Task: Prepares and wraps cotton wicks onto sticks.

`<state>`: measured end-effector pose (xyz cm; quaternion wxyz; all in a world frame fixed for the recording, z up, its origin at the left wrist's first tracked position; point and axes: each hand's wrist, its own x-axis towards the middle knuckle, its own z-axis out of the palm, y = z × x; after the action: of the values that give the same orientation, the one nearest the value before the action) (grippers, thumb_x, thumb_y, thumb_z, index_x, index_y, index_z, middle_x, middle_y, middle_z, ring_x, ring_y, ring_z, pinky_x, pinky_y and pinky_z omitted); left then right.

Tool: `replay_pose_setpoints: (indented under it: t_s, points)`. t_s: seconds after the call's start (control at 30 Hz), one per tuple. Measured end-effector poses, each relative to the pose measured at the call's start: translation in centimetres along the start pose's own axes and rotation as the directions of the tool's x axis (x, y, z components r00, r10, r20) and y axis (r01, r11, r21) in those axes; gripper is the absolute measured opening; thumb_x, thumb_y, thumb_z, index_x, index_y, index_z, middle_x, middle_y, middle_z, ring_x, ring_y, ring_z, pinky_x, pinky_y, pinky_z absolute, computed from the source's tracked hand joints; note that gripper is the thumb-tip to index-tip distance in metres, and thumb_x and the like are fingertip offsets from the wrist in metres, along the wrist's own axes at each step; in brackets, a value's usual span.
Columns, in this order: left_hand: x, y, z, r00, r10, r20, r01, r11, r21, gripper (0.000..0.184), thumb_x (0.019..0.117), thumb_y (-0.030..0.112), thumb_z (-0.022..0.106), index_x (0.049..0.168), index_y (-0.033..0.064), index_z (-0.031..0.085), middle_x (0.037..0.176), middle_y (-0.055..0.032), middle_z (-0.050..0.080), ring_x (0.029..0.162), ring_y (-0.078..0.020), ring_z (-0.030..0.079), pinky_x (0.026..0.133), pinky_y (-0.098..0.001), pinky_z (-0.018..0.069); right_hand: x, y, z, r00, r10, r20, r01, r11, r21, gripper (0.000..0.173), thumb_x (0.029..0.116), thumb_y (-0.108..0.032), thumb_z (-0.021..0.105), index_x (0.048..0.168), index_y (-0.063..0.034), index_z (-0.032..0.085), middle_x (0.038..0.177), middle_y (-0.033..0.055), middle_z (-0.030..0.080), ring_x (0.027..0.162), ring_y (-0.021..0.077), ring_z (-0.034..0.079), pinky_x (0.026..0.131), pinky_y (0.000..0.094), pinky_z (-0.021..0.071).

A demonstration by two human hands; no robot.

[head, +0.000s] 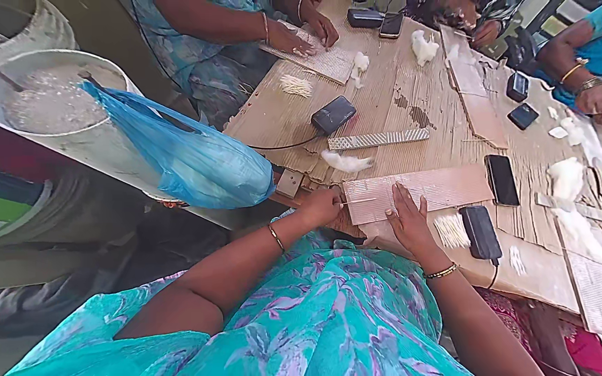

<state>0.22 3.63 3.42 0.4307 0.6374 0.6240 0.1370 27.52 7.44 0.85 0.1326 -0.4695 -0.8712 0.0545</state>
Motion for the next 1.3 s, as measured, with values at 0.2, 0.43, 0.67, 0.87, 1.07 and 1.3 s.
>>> replay_pose_setpoints:
  t_s: [0.2,0.43,0.67,0.87,1.07,1.3]
  points:
    - [0.4,-0.5,0.5,0.997,0.019,-0.074,-0.015,0.998,0.054,0.028,0.1083,0.020,0.052,0.118,-0.0012,0.067,0.112,-0.0212,0.069,0.110,-0.0366,0.066,0.098,-0.0559,0.0504,4.5,-2.7,2.7,0.981,-0.126,0.145,0.139,0.987,-0.079,0.070,0.1088,-0.049,0.029,0.161,-0.0025,0.028,0.168,0.0142,0.028,0.157,0.0306,0.024,0.121,0.0695,0.0072]
    - [0.3,-0.4,0.5,0.997,0.013,0.076,-0.022,0.993,0.120,0.026,0.1071,0.019,0.055,0.120,0.0015,0.068,0.114,-0.0206,0.069,0.111,-0.0361,0.066,0.097,-0.0566,0.0503,0.0,-3.8,2.6,0.934,-0.145,0.325,0.192,0.974,-0.118,0.082,0.1057,-0.062,0.021,0.162,-0.0033,0.024,0.170,0.0137,0.022,0.158,0.0277,0.018,0.122,0.0682,0.0047]
    - [-0.4,0.4,1.5,0.976,0.043,0.215,-0.091,0.972,0.217,0.028,0.1073,0.022,0.055,0.120,0.0009,0.069,0.112,-0.0206,0.070,0.110,-0.0362,0.066,0.098,-0.0571,0.0490,-5.9,-5.0,0.1,0.890,-0.122,0.439,0.169,0.983,-0.070,0.073,0.1079,-0.055,0.028,0.161,-0.0048,0.029,0.169,0.0114,0.027,0.157,0.0274,0.023,0.120,0.0705,0.0048]
    - [-2.5,1.7,1.9,0.988,0.079,0.136,-0.104,0.977,0.186,0.025,0.1073,0.019,0.055,0.118,0.0017,0.070,0.110,-0.0197,0.070,0.107,-0.0351,0.067,0.096,-0.0559,0.0503,-8.4,-3.9,-0.1,0.955,-0.293,0.040,0.289,0.953,0.089,0.044,0.1071,-0.041,0.045,0.123,-0.0112,0.073,0.121,0.0057,0.074,0.116,0.0276,0.069,0.110,0.0716,0.0295]
    - [-4.1,2.6,2.5,0.984,0.165,0.066,-0.173,0.975,0.141,0.023,0.1068,0.019,0.056,0.114,0.0029,0.071,0.106,-0.0161,0.072,0.102,-0.0305,0.069,0.094,-0.0536,0.0516,-7.8,-3.7,-1.1,0.935,-0.200,-0.293,0.212,0.977,0.012,0.025,0.0998,-0.024,0.058,0.108,-0.0112,0.078,0.107,0.0090,0.074,0.103,0.0293,0.068,0.100,0.0583,0.0429]
    - [-5.7,2.9,3.6,0.972,0.221,0.083,-0.229,0.969,0.097,0.022,0.1068,0.020,0.057,0.111,0.0040,0.071,0.101,-0.0116,0.071,0.094,-0.0230,0.068,0.089,-0.0467,0.0537,-7.0,-4.7,-1.4,0.933,-0.224,-0.283,0.222,0.974,-0.039,0.021,0.0994,-0.021,0.061,0.104,-0.0128,0.079,0.103,0.0065,0.076,0.108,0.0306,0.068,0.100,0.0608,0.0408]
